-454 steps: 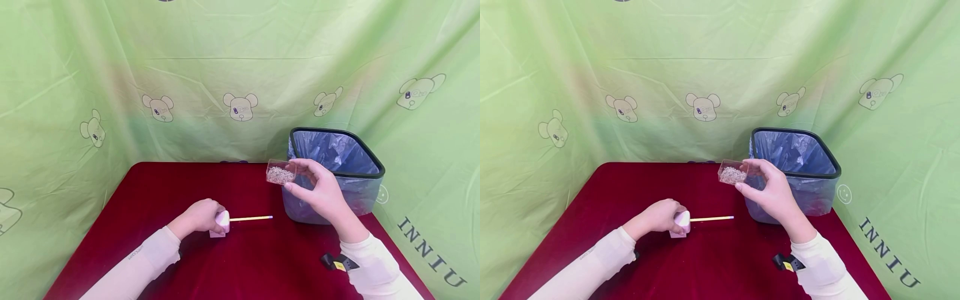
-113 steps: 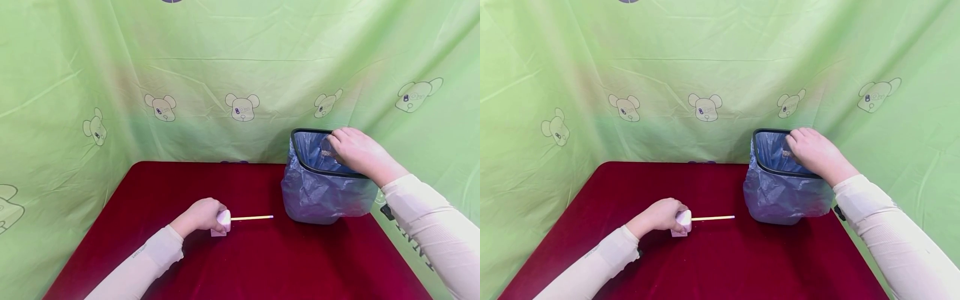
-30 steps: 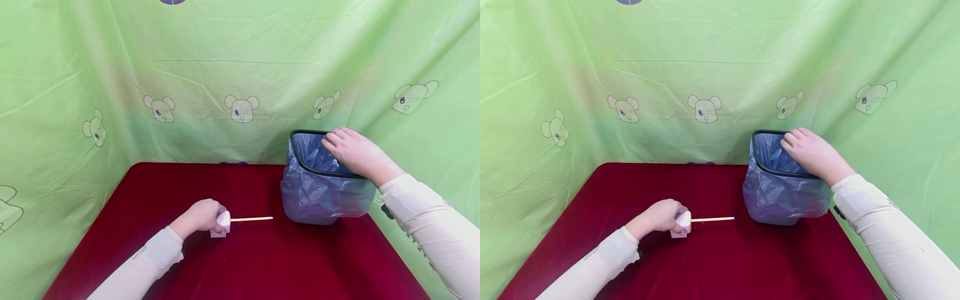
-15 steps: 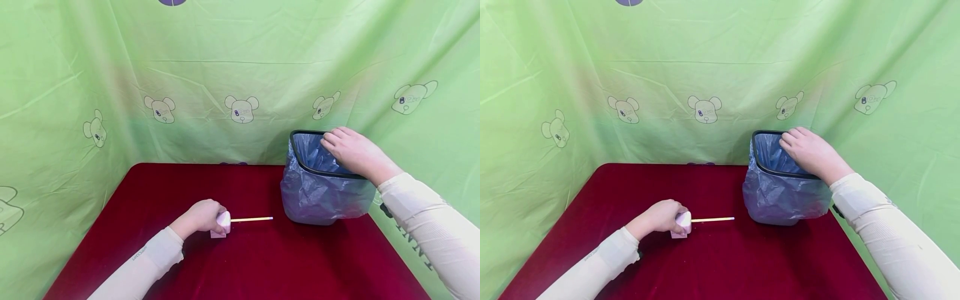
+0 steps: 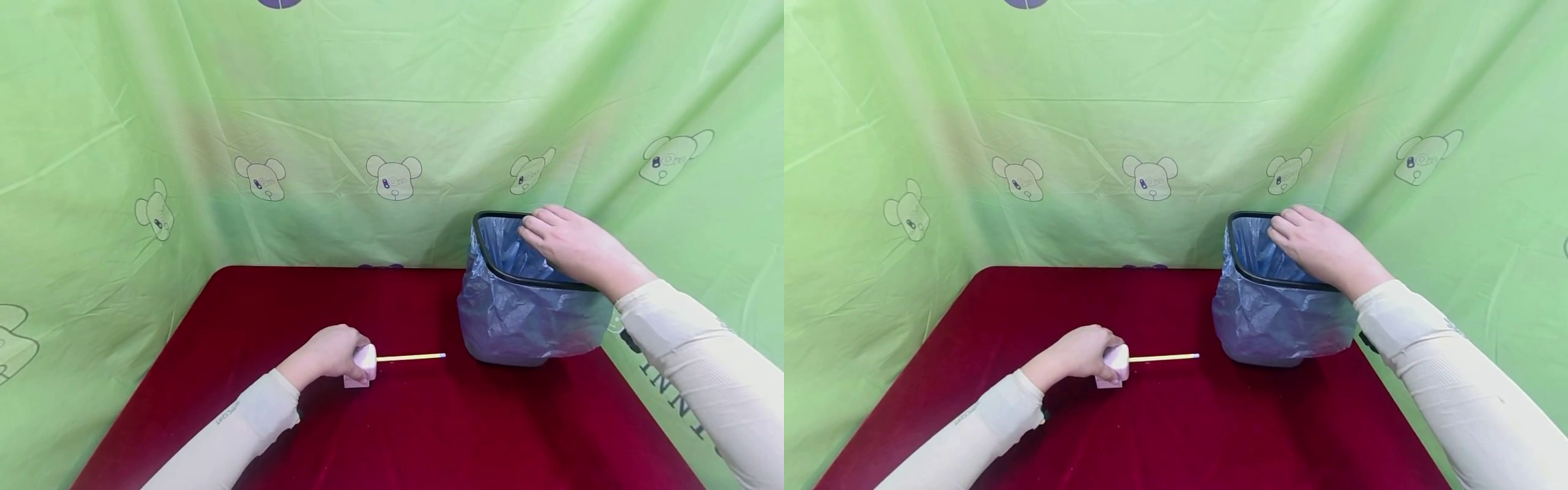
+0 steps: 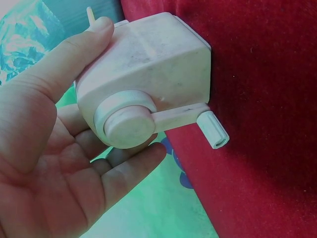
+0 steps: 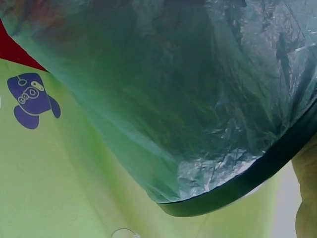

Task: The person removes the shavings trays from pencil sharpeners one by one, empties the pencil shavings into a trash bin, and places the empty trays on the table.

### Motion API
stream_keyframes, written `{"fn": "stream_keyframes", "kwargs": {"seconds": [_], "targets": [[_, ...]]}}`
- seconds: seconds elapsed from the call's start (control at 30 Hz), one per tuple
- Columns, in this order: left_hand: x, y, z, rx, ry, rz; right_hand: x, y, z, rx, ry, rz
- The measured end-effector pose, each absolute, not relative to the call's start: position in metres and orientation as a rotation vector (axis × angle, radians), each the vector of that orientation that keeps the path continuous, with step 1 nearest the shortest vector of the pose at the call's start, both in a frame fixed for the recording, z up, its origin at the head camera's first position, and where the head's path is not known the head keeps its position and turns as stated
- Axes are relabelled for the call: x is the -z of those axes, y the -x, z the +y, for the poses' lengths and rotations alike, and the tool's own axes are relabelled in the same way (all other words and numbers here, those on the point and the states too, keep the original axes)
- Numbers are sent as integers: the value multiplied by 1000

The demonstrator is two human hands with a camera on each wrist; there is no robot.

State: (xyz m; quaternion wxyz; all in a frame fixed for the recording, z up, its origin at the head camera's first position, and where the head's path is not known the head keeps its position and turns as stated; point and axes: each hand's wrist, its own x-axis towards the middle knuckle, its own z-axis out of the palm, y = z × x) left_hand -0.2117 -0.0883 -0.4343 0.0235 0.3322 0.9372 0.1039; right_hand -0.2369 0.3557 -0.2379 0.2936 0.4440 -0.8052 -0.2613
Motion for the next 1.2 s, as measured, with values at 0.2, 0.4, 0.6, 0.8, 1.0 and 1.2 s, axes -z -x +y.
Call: {"fn": "stream_keyframes", "kwargs": {"seconds": [0.2, 0.4, 0.6, 0.8, 1.0, 1.2], "targets": [[434, 211, -88, -322, -1023, 2905, 238, 236, 355, 727, -1204, -2118], [432, 210, -87, -328, -1036, 2902, 239, 233, 356, 740, -1196, -2132], [431, 210, -88, -332, -1024, 2900, 237, 234, 355, 770, -1197, -2124], [432, 209, -89, -327, -1003, 2902, 237, 234, 353, 809, -1224, -2104], [433, 210, -88, -342, -1014, 2892, 239, 232, 356, 805, -1245, -2114], [432, 209, -87, -330, -991, 2895, 237, 231, 356, 794, -1276, -2095]]}}
